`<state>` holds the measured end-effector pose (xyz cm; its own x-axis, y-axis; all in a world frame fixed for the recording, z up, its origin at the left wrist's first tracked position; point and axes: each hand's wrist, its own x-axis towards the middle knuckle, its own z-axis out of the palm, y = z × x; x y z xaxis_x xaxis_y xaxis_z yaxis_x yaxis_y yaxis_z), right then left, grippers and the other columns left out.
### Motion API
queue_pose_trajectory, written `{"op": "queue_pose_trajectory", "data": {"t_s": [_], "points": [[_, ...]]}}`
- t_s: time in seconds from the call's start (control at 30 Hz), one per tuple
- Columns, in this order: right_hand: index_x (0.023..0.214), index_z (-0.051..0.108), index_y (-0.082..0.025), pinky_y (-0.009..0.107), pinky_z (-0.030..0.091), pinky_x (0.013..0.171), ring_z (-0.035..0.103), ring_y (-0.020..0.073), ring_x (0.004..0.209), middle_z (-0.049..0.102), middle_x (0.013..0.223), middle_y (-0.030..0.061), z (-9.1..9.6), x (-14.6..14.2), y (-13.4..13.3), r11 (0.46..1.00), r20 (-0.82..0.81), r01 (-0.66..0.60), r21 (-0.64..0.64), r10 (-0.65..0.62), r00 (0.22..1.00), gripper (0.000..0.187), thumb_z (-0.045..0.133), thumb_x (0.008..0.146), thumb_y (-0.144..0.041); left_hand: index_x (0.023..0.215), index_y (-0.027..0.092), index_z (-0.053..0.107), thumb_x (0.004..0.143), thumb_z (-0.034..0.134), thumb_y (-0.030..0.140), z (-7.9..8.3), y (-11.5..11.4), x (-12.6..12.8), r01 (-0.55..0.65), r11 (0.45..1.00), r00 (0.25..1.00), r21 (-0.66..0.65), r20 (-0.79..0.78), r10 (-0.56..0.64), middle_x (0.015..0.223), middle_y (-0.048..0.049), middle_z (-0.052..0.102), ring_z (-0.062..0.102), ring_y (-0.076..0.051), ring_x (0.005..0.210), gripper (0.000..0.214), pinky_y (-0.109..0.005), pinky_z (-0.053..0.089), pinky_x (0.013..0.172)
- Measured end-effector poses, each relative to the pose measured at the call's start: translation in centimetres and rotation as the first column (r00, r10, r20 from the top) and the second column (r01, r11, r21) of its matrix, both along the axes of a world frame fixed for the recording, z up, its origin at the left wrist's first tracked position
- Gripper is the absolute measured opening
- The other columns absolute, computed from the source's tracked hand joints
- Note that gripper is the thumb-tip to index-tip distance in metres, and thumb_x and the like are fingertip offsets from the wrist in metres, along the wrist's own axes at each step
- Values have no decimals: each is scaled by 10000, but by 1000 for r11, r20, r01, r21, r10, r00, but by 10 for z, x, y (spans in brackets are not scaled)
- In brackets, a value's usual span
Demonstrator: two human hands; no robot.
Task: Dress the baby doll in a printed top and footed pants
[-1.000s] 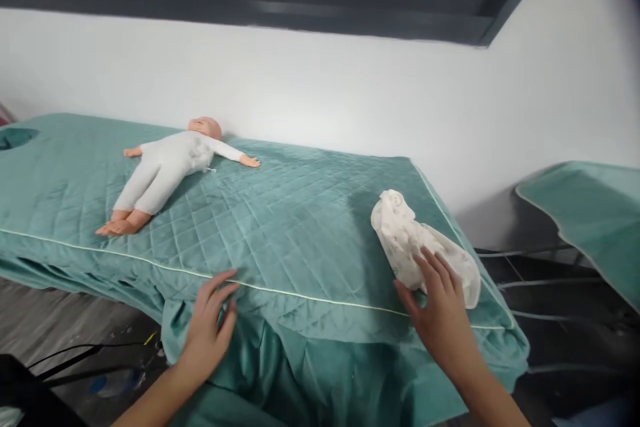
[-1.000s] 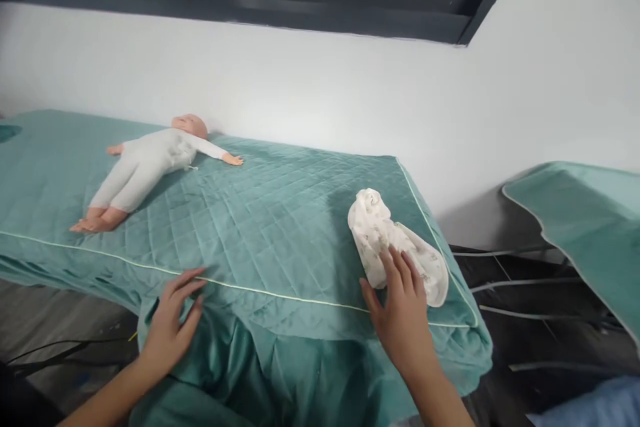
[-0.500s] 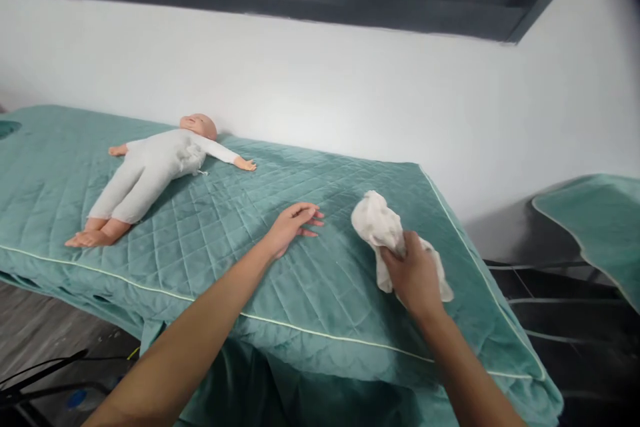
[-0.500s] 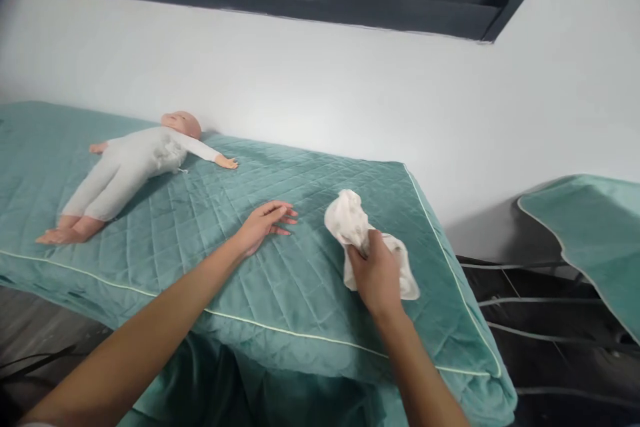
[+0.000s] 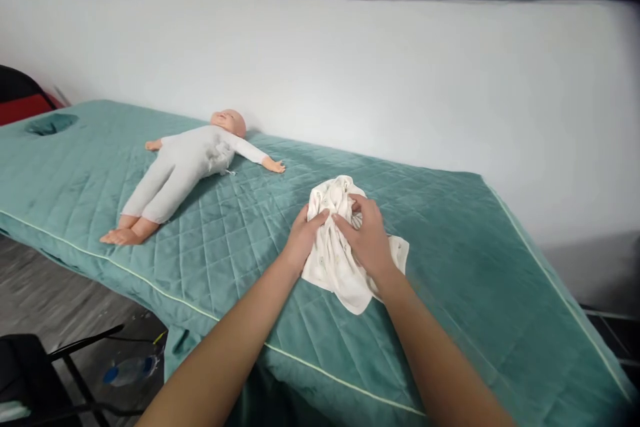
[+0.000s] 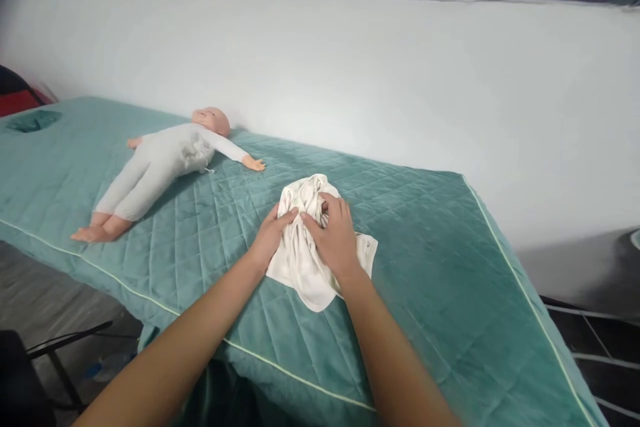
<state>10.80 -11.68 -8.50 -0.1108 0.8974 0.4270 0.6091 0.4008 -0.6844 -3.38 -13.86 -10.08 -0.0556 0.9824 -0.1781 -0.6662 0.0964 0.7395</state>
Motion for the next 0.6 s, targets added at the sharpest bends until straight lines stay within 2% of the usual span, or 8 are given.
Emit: {"op": "queue_pose_trajectory", "data": {"t_s": [0.07,0.13,0.3,0.4,0.6], "points": [[1418,493,-259,489,421,1086,529,285,1210,524,1259,98,-4,1,-4,999,-32,-15,-43,13,999,657,718,831,-450,1181,174,693,714,856,341,2,-1,-1,14,1000,999,-3,48,-14,1048,-80,785,742,-279,1000,522,-424,551,977],[1460,450,-294,488,381,1144,485,279,1295,451,1339,97,-5,3,-10,995,-76,-33,-90,26,997,724,734,816,-465,1182,160,693,722,843,321,4,-2,-3,32,999,994,16,101,-33,1039,-85,787,740,-297,1029,509,-434,551,991],[1276,549,-276,472,378,1141,496,259,1258,501,1248,68,-4,15,-13,991,-212,-96,-95,74,974,546,738,803,-474,1175,136,699,781,765,302,7,-5,-6,161,987,962,11,221,-159,1044,-100,788,733,-329,1067,433,-475,550,1016],[1173,565,-261,468,401,1104,526,248,1185,522,1202,56,-1,21,-12,979,-244,-136,-150,97,965,477,746,791,-482,1165,118,706,797,725,276,6,-5,-8,234,972,942,13,245,-230,1021,-114,792,725,-352,1087,401,-512,537,1035],[928,637,-232,445,364,1128,511,243,1194,518,1162,50,4,25,-15,970,-254,-198,-142,157,954,241,712,803,-424,1203,107,691,796,719,300,1,-4,-11,243,970,952,21,189,-242,1074,-134,786,722,-359,1100,452,-527,511,1072]]}}
